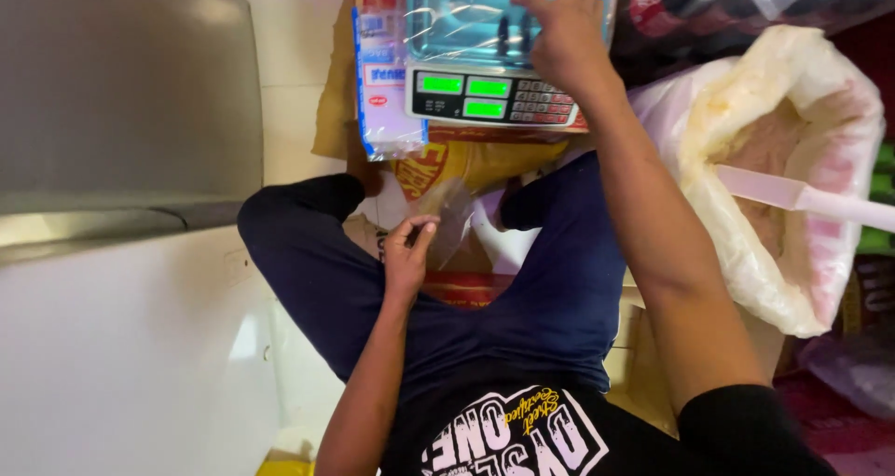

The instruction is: The person is portioning sugar from a large bulk sack into smaller plastic bags using a scoop and a digital scale.

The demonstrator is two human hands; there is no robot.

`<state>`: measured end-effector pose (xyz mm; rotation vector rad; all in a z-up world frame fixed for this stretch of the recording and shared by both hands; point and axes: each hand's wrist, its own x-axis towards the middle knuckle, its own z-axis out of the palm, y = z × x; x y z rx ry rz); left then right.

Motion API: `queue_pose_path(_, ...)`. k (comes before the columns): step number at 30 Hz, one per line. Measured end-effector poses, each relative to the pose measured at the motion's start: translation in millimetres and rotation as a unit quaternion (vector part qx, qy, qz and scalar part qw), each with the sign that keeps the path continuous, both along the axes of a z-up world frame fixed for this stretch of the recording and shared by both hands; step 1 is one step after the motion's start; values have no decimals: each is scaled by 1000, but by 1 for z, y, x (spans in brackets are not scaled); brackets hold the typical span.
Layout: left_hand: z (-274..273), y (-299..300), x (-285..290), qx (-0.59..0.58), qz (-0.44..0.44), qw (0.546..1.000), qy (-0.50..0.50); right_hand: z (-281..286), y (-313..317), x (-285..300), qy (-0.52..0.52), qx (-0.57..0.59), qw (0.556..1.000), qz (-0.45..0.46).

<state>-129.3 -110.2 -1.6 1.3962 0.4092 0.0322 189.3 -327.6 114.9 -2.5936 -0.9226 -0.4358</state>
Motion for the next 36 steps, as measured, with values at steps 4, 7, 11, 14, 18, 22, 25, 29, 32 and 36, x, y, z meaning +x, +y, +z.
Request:
queue_pose_path(4,1,2,-2,22,-12,1000,-15,-4,4,0,-21,-39,999,-27)
queue_pose_path(7,1,-1,1,0,-9,1000,-12,1,5,1,-45,-57,997,-27)
queue_pose_path(11,0,0,2,-5,-12,1000,-20,10,6,-2,-48,-2,998,-36)
queue_pose_path(14,-8,0,1,16,-14,999,-40,19,-4,-9,-74,53,996,-19)
queue_pose_path(18,-4,-3,-1,24,-31,999,-17,41,-12,-32,-76,99,992,-4)
queue_pose_path(22,-1,-3,1,12,-24,999,-40,51,-24,-57,-49,136,989,-20)
queue_pose_path(25,-1,-3,2,34,-27,998,-49,46,-31,-85,-28,180,983,-26)
queue_pose_path(29,-2,-4,0,20,-33,999,-35,11,-36,-131,-2,274,960,-65)
queue_pose_path(32,-12,-5,-1,47,-24,998,-25,-38,-46,-159,41,303,950,-57)
queue_pose_path(36,-24,-3,-5,67,-46,996,-30,-84,-52,-178,104,341,930,-87)
